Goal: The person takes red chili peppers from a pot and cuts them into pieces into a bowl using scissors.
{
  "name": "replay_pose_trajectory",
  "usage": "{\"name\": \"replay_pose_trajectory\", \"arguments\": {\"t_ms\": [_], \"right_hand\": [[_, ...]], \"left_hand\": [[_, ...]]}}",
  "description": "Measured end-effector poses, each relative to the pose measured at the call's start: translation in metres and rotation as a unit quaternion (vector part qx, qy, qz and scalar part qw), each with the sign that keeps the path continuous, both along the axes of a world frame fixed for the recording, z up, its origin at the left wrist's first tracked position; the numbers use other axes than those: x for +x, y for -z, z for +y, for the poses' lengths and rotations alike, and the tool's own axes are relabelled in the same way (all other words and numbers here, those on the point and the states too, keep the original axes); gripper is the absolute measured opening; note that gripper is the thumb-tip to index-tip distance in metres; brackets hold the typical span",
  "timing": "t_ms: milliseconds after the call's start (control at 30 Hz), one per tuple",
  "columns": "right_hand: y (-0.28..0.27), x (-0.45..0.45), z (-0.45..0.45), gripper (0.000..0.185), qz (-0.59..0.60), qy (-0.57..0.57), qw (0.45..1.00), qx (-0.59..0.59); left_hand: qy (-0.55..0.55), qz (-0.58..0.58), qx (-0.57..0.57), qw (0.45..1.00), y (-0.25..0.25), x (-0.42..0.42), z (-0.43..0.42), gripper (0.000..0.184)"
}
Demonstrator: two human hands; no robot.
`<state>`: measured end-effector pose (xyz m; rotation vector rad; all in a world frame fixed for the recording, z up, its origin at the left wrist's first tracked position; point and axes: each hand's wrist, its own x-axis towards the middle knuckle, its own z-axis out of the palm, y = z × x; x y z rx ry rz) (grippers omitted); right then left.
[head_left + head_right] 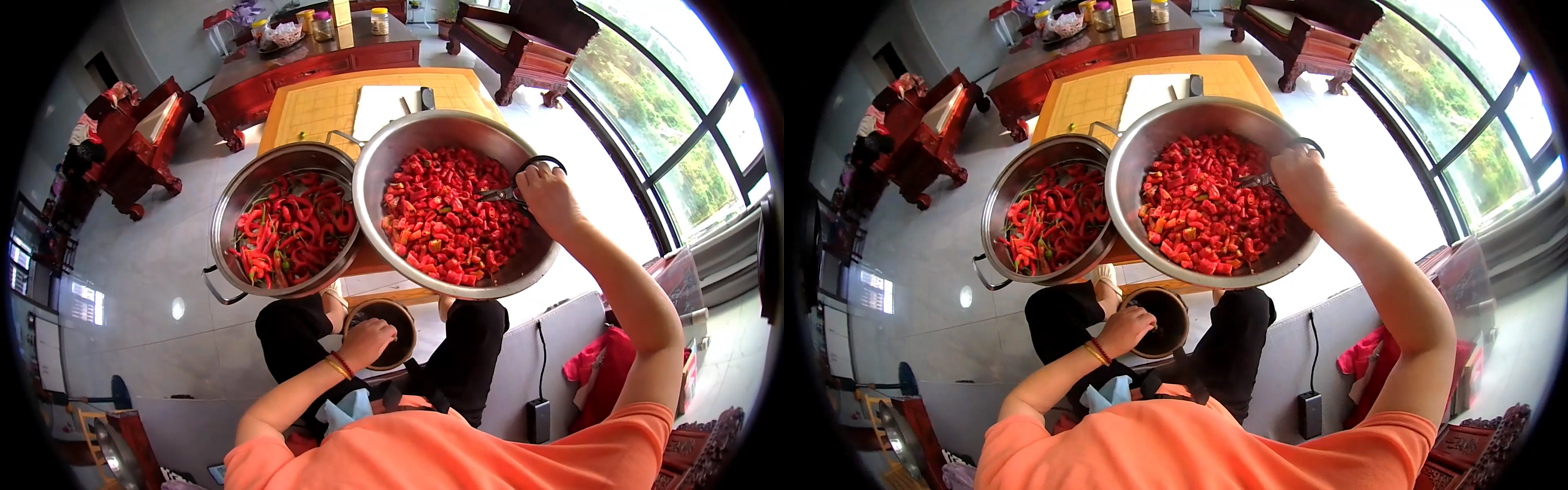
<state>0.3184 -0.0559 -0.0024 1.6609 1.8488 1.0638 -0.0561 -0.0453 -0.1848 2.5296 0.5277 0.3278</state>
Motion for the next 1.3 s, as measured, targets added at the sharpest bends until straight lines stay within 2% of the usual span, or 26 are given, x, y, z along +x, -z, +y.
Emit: {"name": "replay_pose_trajectory", "arguments": {"t_ms": [267,467,500,600,700,800,900,967,1033,1133,1267,1300], "right_hand": [[-0.014,-0.011,0.001,0.014,0.001,0.015,1.000,0.004],[-0.009,-0.012,0.008,0.013,0.009,-0.015,1.000,0.007],[-0.010,-0.015,0.009,0.022,0.043,-0.011,0.999,-0.003],[-0.009,-0.017,0.015,0.022,0.033,-0.007,0.999,-0.019],[-0.011,-0.015,0.022,0.012,0.012,-0.060,0.998,-0.006],[-0.007,-0.013,0.026,0.010,-0.002,-0.030,0.999,-0.022],[-0.014,-0.012,0.021,0.012,0.040,0.018,0.997,-0.063],[-0.027,-0.015,0.015,0.019,0.159,0.089,0.979,-0.088],[-0.032,-0.013,0.010,0.033,0.272,0.155,0.946,-0.089],[-0.030,-0.012,-0.005,0.032,0.418,0.221,0.880,-0.047],[-0.031,-0.023,-0.022,0.040,0.478,0.274,0.834,-0.031],[-0.028,-0.021,-0.025,0.047,0.488,0.273,0.828,-0.037]], "left_hand": [[0.001,-0.015,-0.023,1.000,0.015,0.002,0.005,0.007],[0.003,-0.011,-0.033,0.999,0.023,0.009,0.006,0.008],[0.007,-0.013,-0.031,0.999,0.023,0.010,0.006,0.008],[0.009,-0.013,-0.029,0.999,0.025,0.010,0.005,0.008],[0.007,-0.006,-0.034,0.999,0.028,0.006,0.005,0.008],[0.002,-0.009,-0.038,0.999,0.032,0.005,0.007,0.008],[-0.003,-0.016,-0.038,0.999,0.033,0.005,0.007,0.008],[-0.005,-0.015,-0.039,0.999,0.033,0.004,0.008,0.008],[-0.008,-0.014,-0.042,0.999,0.031,0.004,0.007,0.008],[-0.015,-0.006,-0.061,0.998,0.030,0.005,0.006,0.008],[-0.039,-0.008,-0.075,0.996,0.042,0.009,0.005,0.007],[-0.040,-0.013,-0.075,0.996,0.046,0.010,0.005,0.007]]}}
